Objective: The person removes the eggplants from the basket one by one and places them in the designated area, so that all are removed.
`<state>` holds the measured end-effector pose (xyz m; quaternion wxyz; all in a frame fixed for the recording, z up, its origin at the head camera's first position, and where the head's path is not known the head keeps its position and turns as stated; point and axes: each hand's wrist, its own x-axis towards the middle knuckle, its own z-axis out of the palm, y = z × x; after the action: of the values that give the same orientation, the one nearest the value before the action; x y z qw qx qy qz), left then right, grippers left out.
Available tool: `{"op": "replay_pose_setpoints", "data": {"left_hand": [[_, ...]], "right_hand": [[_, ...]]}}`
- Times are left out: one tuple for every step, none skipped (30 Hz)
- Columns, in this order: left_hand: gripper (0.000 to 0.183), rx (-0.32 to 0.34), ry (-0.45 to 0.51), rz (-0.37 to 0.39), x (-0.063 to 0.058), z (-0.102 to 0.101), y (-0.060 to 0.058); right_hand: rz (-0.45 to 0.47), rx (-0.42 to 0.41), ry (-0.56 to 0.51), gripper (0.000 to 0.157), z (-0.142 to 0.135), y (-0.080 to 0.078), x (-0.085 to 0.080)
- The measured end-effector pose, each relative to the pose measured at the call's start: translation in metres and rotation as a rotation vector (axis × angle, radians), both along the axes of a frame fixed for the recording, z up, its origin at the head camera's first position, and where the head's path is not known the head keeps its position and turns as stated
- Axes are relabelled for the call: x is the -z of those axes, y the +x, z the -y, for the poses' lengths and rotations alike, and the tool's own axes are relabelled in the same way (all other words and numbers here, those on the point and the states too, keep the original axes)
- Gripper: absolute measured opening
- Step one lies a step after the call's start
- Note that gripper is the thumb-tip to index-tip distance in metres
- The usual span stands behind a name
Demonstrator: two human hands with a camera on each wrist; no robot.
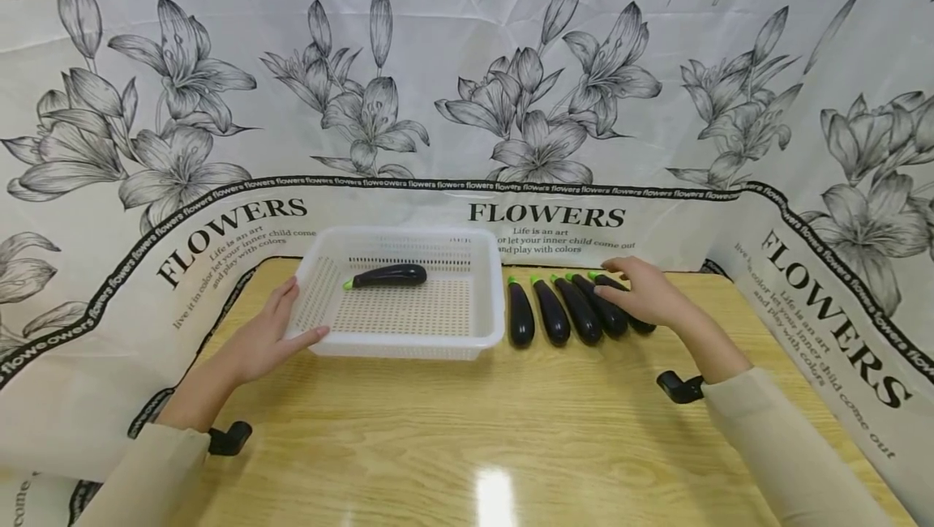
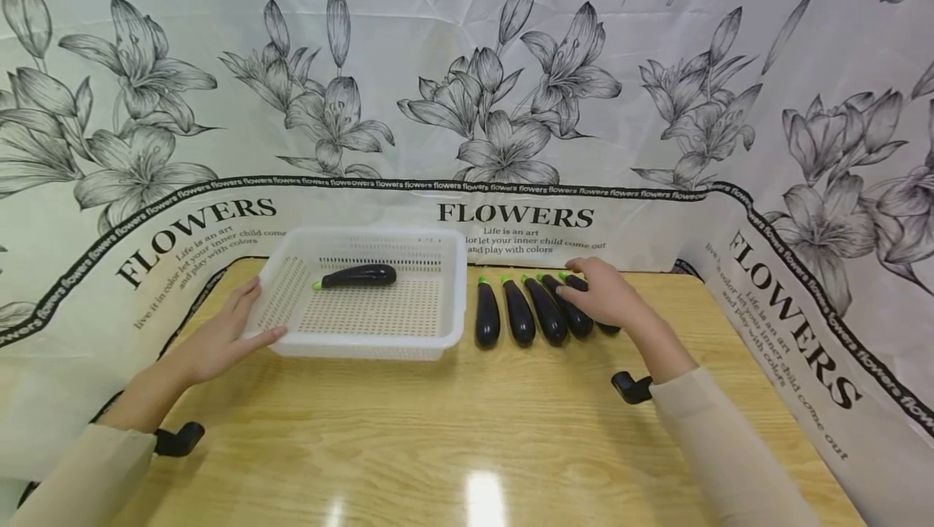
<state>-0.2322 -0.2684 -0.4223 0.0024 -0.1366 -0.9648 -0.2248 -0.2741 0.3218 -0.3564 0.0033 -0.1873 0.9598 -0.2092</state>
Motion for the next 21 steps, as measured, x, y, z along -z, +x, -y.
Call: {"op": "replay_pose_setpoints", "data": {"left_hand": [[0.106,0.001,0.000,0.000,0.000,0.000,0.000],[0.106,0.001,0.002,-0.001,0.000,0.000,-0.001],[0.106,0.001,0.002,-0.002,0.000,0.000,-0.001],[0.106,0.000,0.002,-0.002,-0.001,0.000,-0.001],[0.106,0.000,0.003,-0.001,-0.001,0.001,-0.001],[0.106,-0.001,0.004,0.002,-0.001,0.001,-0.001],[0.107,-0.002,0.006,0.005,-0.001,0.001,0.000],[0.107,-0.002,0.008,0.008,0.000,0.000,0.000],[0.107,-0.002,0.010,0.011,0.000,0.000,0.001],[0.107,-0.002,0.012,0.012,0.000,0.000,0.001],[0.107,-0.002,0.014,0.013,0.000,0.000,0.001],[0.107,-0.002,0.015,0.013,0.000,0.000,0.002],[0.107,-0.002,0.016,0.013,0.000,0.000,0.002],[0.107,-0.002,0.016,0.013,-0.001,0.000,0.002],[0.107,-0.003,0.015,0.014,-0.001,0.000,0.002],[0.107,-0.003,0.013,0.013,-0.001,0.000,0.002],[0.107,-0.003,0.011,0.012,0.000,0.001,0.002],[0.107,-0.003,0.011,0.012,0.000,0.001,0.002],[0.107,-0.001,0.013,0.007,0.000,0.001,0.001],[0.106,0.001,0.015,0.003,0.000,0.001,0.001],[0.106,0.003,0.017,0.000,0.000,0.000,0.000]], "right_hand": [[-0.004,-0.017,-0.013,0.056,0.007,0.001,-0.003],[-0.006,-0.032,-0.023,0.056,0.013,0.001,-0.005],[-0.011,-0.048,-0.030,0.056,0.019,0.001,-0.007],[-0.012,-0.063,-0.038,0.055,0.026,0.000,-0.009],[-0.012,-0.077,-0.044,0.056,0.032,0.000,-0.011],[-0.012,-0.091,-0.053,0.055,0.038,0.000,-0.012],[-0.008,-0.102,-0.061,0.055,0.045,0.000,-0.013],[-0.006,-0.112,-0.063,0.056,0.051,0.000,-0.014],[-0.008,-0.122,-0.065,0.056,0.058,-0.001,-0.016],[-0.007,-0.133,-0.071,0.056,0.064,-0.001,-0.017],[-0.006,-0.145,-0.076,0.056,0.071,-0.001,-0.018],[-0.006,-0.155,-0.080,0.056,0.077,-0.002,-0.019],[-0.010,-0.165,-0.078,0.056,0.084,-0.003,-0.019],[-0.010,-0.174,-0.078,0.056,0.090,-0.004,-0.020],[-0.012,-0.184,-0.079,0.056,0.096,-0.005,-0.021],[-0.015,-0.194,-0.079,0.056,0.101,-0.007,-0.022],[-0.019,-0.202,-0.077,0.056,0.107,-0.008,-0.023],[-0.025,-0.208,-0.074,0.056,0.112,-0.010,-0.023],[-0.031,-0.216,-0.070,0.056,0.116,-0.013,-0.025],[-0.032,-0.224,-0.071,0.057,0.121,-0.015,-0.026],[-0.034,-0.234,-0.070,0.057,0.125,-0.017,-0.027]]}}
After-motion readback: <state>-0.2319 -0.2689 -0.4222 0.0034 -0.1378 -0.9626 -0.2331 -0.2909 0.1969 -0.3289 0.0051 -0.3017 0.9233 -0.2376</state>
